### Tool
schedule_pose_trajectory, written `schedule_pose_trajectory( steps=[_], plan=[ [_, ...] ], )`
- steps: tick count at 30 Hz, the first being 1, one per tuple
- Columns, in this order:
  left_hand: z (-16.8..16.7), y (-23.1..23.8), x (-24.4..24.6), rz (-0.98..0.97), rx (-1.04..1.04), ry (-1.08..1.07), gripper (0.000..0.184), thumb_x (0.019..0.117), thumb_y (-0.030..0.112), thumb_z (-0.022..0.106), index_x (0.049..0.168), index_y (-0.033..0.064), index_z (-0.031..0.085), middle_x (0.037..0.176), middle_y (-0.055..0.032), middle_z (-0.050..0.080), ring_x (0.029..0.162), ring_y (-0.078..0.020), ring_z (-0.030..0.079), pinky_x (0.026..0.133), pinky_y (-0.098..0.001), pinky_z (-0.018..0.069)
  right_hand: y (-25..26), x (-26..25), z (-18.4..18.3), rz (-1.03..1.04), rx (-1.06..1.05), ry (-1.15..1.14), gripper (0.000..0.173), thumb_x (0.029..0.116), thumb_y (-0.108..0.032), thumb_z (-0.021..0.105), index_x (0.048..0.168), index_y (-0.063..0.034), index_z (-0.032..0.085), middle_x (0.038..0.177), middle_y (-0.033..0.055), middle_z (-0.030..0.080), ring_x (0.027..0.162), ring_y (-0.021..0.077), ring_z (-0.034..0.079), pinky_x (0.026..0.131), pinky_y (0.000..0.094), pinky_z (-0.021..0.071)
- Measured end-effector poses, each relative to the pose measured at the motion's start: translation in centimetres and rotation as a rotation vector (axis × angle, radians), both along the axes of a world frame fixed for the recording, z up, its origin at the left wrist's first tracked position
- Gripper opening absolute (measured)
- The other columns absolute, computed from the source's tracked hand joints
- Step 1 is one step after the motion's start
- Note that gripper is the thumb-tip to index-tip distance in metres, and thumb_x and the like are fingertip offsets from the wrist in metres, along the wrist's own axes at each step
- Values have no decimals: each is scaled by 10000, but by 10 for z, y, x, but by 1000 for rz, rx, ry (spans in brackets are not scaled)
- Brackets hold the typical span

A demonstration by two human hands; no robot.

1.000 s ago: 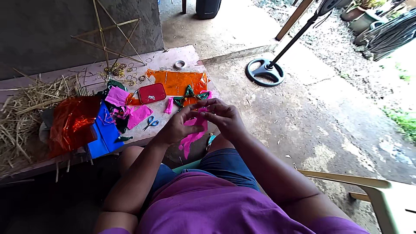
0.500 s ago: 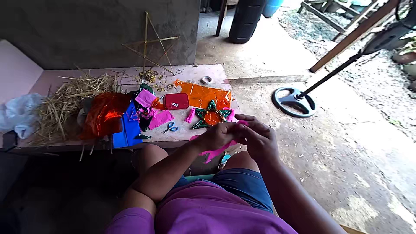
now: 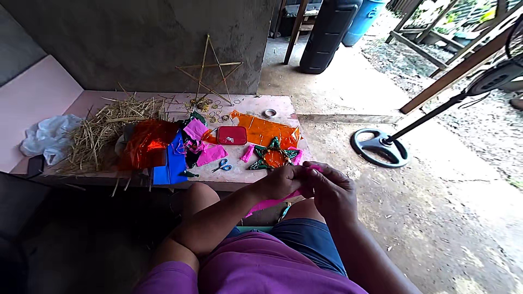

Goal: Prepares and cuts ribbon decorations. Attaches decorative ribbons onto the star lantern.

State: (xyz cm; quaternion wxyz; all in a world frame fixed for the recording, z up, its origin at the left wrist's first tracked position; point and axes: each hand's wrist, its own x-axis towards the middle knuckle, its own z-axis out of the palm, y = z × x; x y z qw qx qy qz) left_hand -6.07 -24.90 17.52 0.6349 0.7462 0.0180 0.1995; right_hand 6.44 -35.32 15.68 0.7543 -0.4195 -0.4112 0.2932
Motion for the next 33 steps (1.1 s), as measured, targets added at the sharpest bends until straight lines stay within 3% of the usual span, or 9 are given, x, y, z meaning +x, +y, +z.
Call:
schedule_pose_trajectory(
  steps=[4, 9, 13, 17, 19, 22, 27, 30, 33],
  plan=[
    [-18, -5, -5, -65, -29, 165, 227, 1059, 108, 506, 1102, -80, 625, 782, -18, 645, 673, -33, 612, 683, -226, 541, -1, 13, 8, -94, 2, 180, 258, 983, -15, 550, 857, -128, 745, 960, 19, 778, 906, 106, 735, 855, 287, 607],
    [-80, 12, -17, -156, -23, 327, 199, 1037, 85, 534, 1069, -80, 641, 799, -47, 628, 685, -43, 577, 690, -243, 521, -7, 56, 24, -223, 26, 334, 322, 1070, -58, 374, 947, -137, 661, 903, -24, 756, 840, 92, 726, 836, 286, 611],
    [-120, 40, -36, -181, 122, 820, 271, 1080, 152, 496, 1173, -60, 636, 876, -133, 658, 737, -173, 601, 745, -377, 519, -7, 93, 31, -315, 76, 398, 361, 1108, -119, 297, 998, -159, 638, 864, -80, 732, 811, 39, 700, 847, 248, 588],
    [-144, 89, -43, -258, 350, 1178, 319, 1079, 164, 496, 1261, -54, 641, 1128, -244, 694, 1064, -373, 672, 1004, -561, 482, 12, 109, 19, -297, 61, 444, 433, 1111, -132, 282, 949, -168, 682, 862, -83, 736, 777, 17, 691, 805, 205, 585],
    [-146, 117, -43, -189, 280, 1205, 325, 1080, 179, 506, 1275, -51, 629, 1147, -238, 683, 1052, -352, 668, 985, -532, 491, 26, 106, -4, -199, -100, 383, 393, 1091, -168, 349, 953, -225, 712, 826, -130, 732, 748, -18, 678, 784, 176, 576],
    [-156, 167, -40, 28, 72, 1094, 316, 1075, 181, 521, 1250, -63, 620, 1104, -211, 677, 966, -265, 667, 940, -442, 520, 49, 88, -73, 137, -369, 310, 170, 974, -331, 627, 974, -275, 788, 837, -107, 750, 733, -6, 675, 712, 180, 565],
    [-194, 264, -18, 473, -165, 977, 340, 1071, 152, 508, 1281, -105, 581, 1145, -228, 677, 1000, -249, 683, 957, -405, 534, 81, 17, -182, 739, -840, 597, 150, 867, -65, 644, 888, -130, 777, 863, 21, 770, 753, 102, 718, 728, 283, 605],
    [-216, 324, -3, 693, -155, 997, 321, 1073, 142, 504, 1255, -101, 608, 1107, -236, 691, 999, -289, 685, 962, -441, 530, 92, 4, -240, 965, -1016, 677, 84, 857, -59, 703, 814, -119, 742, 850, 34, 767, 749, 113, 716, 722, 290, 594],
    [-242, 388, 11, 869, -82, 1014, 290, 1058, 172, 537, 1188, -59, 655, 1050, -222, 706, 965, -331, 693, 929, -510, 539, 109, 10, -258, 1064, -1078, 630, 91, 863, -63, 699, 806, -120, 742, 814, 14, 762, 716, 81, 697, 671, 266, 573]
  ],
)
